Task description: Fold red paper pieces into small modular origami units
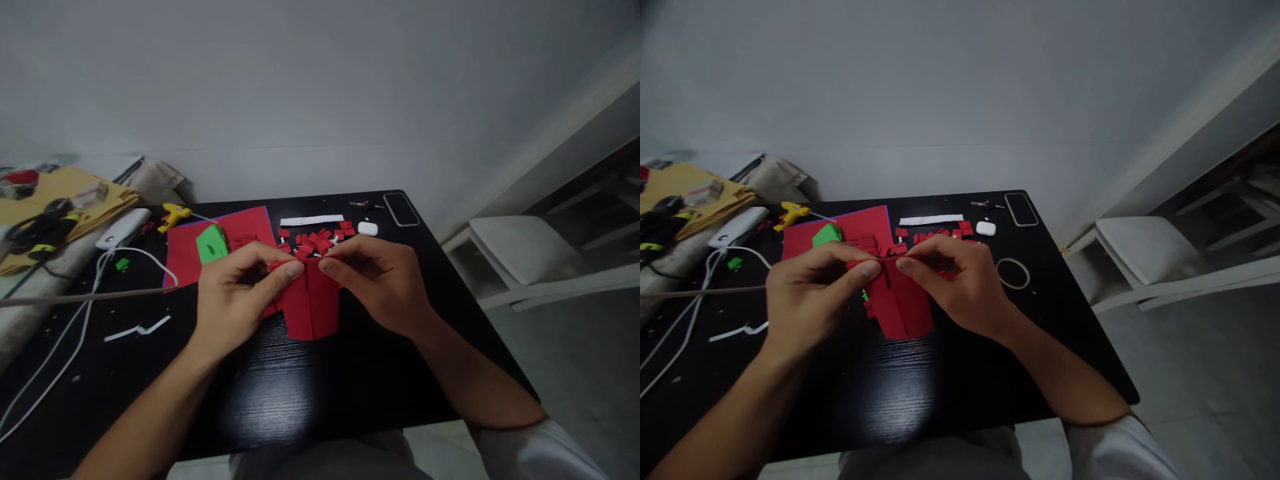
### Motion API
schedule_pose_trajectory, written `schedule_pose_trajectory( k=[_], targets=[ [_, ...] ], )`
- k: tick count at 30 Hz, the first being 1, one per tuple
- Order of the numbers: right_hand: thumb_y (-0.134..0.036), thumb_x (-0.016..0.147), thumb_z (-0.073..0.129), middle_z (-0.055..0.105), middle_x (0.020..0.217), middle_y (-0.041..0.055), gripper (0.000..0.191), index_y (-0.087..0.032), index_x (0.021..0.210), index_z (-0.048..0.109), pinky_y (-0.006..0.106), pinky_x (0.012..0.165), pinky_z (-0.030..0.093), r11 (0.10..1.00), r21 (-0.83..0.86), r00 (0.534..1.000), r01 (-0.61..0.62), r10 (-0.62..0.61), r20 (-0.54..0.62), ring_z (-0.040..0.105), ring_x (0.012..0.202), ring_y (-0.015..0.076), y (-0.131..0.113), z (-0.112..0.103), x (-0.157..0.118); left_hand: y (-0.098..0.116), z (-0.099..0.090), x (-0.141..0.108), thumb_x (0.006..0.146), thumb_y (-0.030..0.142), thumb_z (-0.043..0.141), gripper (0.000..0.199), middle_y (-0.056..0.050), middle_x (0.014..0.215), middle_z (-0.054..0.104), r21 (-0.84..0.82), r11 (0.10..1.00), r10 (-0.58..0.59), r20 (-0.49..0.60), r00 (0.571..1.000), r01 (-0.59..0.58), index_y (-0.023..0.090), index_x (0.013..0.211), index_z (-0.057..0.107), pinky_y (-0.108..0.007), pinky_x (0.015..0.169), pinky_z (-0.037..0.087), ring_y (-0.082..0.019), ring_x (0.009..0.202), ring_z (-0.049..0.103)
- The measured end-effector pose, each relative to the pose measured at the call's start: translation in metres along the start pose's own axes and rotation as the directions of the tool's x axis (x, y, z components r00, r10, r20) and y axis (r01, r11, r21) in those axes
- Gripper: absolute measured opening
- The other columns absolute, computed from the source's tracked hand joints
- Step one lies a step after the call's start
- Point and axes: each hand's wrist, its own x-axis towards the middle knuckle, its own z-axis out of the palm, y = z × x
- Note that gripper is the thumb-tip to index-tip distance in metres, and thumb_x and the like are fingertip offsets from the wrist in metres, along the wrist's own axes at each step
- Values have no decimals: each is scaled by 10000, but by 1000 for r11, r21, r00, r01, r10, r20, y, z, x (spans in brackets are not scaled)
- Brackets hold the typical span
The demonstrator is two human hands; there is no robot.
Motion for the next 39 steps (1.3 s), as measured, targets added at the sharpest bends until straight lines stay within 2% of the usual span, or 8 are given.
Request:
schedule_pose_trajectory(
  k=[7,14,19,26,30,34,37,39],
  targets=[
    [-289,875,810,789,812,5,93,-200,862,785,228,677,596,997,64,999,-46,46,-2,738,734,132,3,-1,3,-1,-2,4,901,338,753,133,24,659,638,-44,996,-77,74,994,80,216,849,769,-203,506,405,-87,565,521],
    [-302,864,818,795,818,15,105,-202,857,787,250,689,609,994,80,997,-74,73,7,748,742,147,5,0,4,-2,-2,5,902,312,744,140,25,643,628,-10,997,-79,27,997,79,211,806,757,-207,514,394,-88,563,503],
    [-288,854,823,784,783,8,99,-200,840,781,240,654,597,993,86,997,-78,79,-10,736,711,139,5,-2,6,-1,-3,6,910,350,727,173,12,675,640,-39,992,-117,68,991,120,203,827,760,-216,534,415,-103,598,528],
    [-299,856,823,786,777,4,112,-198,836,777,224,637,580,992,94,996,-85,86,-1,731,702,127,5,-2,7,-4,-2,6,920,340,731,193,20,684,645,-18,995,-96,14,995,96,199,789,743,-216,561,431,-98,607,530],
    [-354,833,844,780,765,11,172,-196,827,774,234,623,581,990,82,993,-112,114,-16,725,692,135,5,-2,8,-4,-2,7,930,353,725,192,9,715,673,-30,993,-113,23,993,114,203,814,760,-212,592,467,-105,645,571],
    [-430,794,866,787,780,21,257,-194,819,766,253,639,606,982,115,988,-147,152,-35,743,714,155,6,-3,9,-3,-3,8,942,359,714,167,-8,799,710,-85,991,-97,74,993,104,215,1001,775,-211,609,501,-111,680,612],
    [-459,786,867,787,772,20,283,-196,824,768,252,597,603,979,110,983,-169,175,-53,735,673,154,8,-4,10,-3,-4,8,872,302,800,346,-14,889,730,-142,988,-44,141,989,64,240,1203,720,-218,655,539,-124,745,661],
    [-463,784,868,781,758,18,284,-200,835,773,250,558,591,979,101,981,-178,185,-60,718,633,149,8,-5,11,-4,-4,7,808,267,860,452,-30,989,746,-118,993,5,175,985,16,252,1232,704,-242,728,571,-146,829,696]
  ],
)
